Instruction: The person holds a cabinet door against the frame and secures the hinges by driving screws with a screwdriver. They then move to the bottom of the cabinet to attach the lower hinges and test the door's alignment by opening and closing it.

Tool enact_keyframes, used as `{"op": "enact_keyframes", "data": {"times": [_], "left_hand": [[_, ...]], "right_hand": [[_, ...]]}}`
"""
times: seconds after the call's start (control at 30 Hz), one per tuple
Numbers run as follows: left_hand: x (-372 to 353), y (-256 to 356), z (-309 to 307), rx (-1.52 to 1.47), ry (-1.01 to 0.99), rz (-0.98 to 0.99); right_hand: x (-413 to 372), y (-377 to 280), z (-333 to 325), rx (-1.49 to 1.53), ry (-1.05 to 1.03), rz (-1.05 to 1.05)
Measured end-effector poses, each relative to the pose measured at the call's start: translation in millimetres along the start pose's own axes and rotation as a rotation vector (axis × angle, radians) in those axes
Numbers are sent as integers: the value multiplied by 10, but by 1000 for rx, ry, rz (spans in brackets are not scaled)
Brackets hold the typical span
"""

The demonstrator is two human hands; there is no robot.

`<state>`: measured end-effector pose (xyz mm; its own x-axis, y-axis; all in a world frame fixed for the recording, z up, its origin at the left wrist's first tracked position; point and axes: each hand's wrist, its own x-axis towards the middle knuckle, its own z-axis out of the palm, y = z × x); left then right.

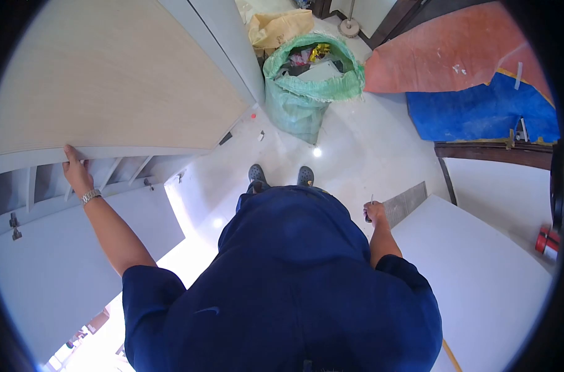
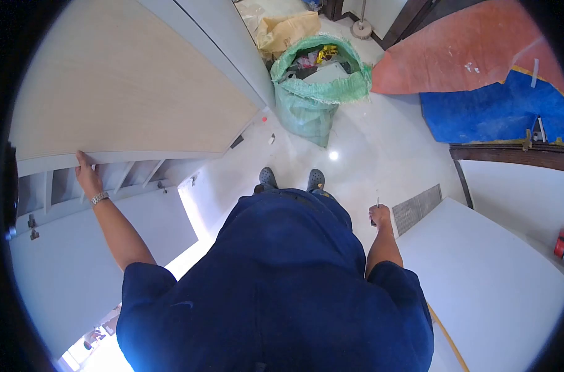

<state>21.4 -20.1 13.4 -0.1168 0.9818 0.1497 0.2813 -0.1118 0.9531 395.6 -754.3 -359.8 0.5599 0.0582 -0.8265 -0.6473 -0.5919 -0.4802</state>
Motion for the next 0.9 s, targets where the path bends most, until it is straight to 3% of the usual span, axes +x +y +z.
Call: {"op": "enact_keyframes", "data": {"times": [0.3, 0.53, 0.87, 0.9], "left_hand": [[-843, 185, -40, 59, 121, -28], [-956, 214, -47, 78, 140, -50], [-992, 209, -44, 89, 134, -23], [-961, 167, -65, 92, 138, -29]], "right_hand": [[389, -424, 94, -221, -53, -179], [439, -993, 87, -196, -66, -198], [537, -831, -6, -309, -92, -226], [784, -653, -89, -494, -112, -290]]}}
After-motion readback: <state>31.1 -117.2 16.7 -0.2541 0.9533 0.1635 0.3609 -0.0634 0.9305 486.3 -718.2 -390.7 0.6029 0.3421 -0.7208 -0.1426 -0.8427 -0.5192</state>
